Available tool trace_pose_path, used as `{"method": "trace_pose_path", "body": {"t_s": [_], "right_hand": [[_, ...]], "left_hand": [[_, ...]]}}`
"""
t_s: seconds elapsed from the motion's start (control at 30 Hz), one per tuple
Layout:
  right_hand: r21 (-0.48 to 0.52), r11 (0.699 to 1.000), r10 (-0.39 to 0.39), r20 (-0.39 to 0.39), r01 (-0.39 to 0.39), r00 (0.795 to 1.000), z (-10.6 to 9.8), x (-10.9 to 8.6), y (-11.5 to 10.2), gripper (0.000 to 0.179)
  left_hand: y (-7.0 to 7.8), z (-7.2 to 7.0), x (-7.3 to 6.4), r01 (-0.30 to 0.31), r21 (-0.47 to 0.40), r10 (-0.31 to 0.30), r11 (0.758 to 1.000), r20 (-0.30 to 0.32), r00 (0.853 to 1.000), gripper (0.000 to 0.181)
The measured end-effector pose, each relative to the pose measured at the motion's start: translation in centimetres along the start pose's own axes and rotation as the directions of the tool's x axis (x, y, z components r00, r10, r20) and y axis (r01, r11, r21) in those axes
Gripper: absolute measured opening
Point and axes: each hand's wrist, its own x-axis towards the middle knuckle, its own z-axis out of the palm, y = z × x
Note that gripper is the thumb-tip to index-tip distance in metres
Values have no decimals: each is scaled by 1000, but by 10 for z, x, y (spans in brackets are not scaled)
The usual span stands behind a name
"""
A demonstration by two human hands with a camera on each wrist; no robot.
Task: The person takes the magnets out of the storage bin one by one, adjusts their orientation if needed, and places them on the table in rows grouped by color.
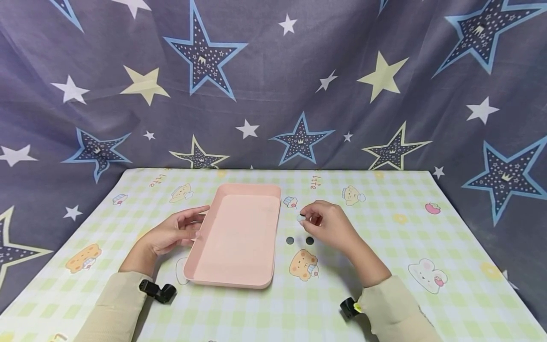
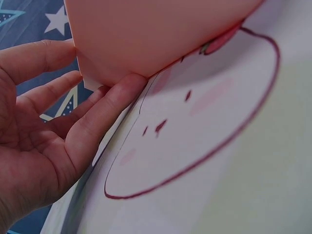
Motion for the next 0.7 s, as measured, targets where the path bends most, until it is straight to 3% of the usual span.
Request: {"method": "trace_pose_path", "body": {"t_s": [0.7], "right_hand": [[-12,999,34,-71,-35,997,-23,-13,16,15]], "left_hand": [[-1,-1,0,-7,4,7,1000,-5,1000,75]]}}
